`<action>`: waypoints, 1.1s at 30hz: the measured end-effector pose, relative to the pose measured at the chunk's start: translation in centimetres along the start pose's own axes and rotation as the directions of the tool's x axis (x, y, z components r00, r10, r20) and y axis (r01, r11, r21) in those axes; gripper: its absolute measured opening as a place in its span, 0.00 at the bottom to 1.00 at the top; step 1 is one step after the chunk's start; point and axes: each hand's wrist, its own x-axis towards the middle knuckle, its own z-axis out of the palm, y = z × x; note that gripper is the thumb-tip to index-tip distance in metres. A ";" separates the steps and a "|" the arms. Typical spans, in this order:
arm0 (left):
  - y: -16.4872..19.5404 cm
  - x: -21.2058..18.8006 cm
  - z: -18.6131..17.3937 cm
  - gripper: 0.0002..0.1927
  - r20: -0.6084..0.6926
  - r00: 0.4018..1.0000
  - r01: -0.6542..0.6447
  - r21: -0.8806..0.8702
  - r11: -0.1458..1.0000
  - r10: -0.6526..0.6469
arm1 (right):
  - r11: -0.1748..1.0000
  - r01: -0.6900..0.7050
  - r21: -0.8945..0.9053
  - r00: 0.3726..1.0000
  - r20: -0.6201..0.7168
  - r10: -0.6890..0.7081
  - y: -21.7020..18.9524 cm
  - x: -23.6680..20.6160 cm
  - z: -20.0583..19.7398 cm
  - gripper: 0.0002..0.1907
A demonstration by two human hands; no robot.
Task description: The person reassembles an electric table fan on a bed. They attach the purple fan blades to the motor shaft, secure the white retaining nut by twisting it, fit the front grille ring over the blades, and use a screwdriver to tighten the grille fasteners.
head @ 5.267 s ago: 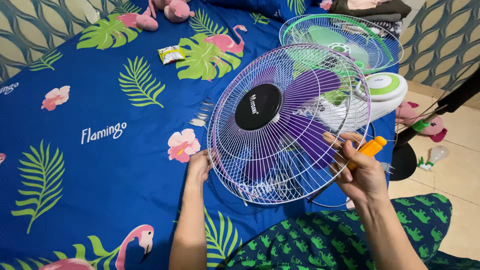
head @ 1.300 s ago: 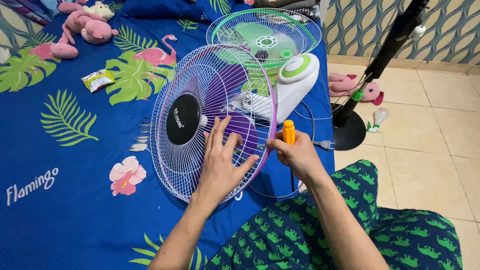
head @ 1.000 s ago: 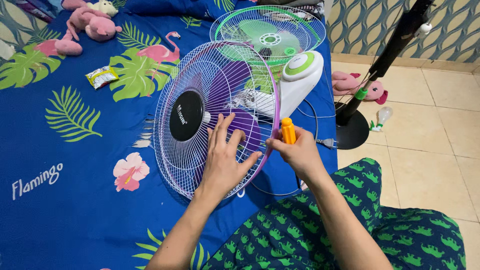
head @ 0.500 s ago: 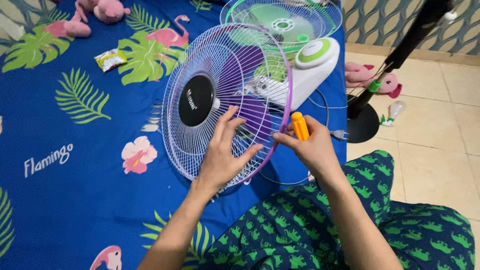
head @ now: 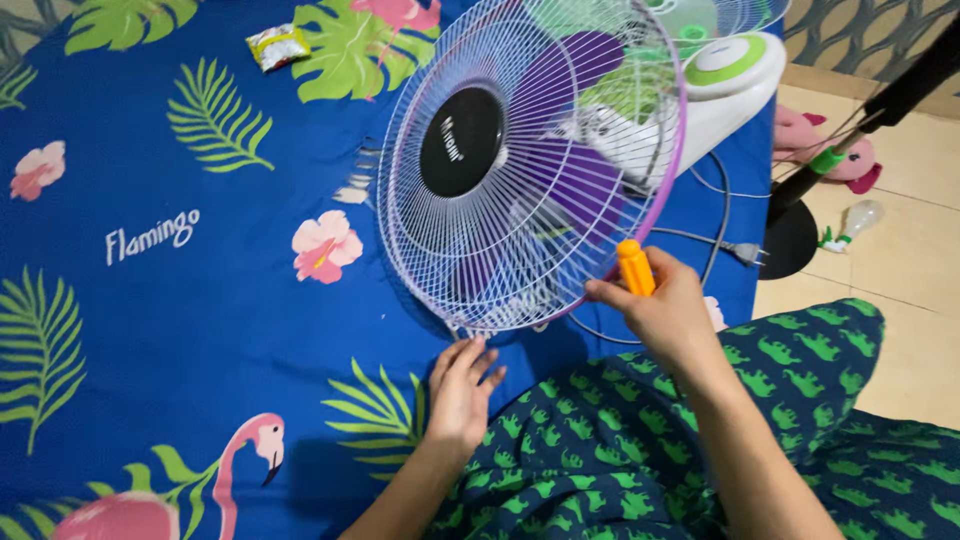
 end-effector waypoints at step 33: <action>-4.2 2.6 4.1 0.09 0.374 0.927 0.106 -0.357 0.928 0.038 | 0.897 0.280 -0.342 0.913 -0.193 -0.359 0.2 0.7 -0.8 0.39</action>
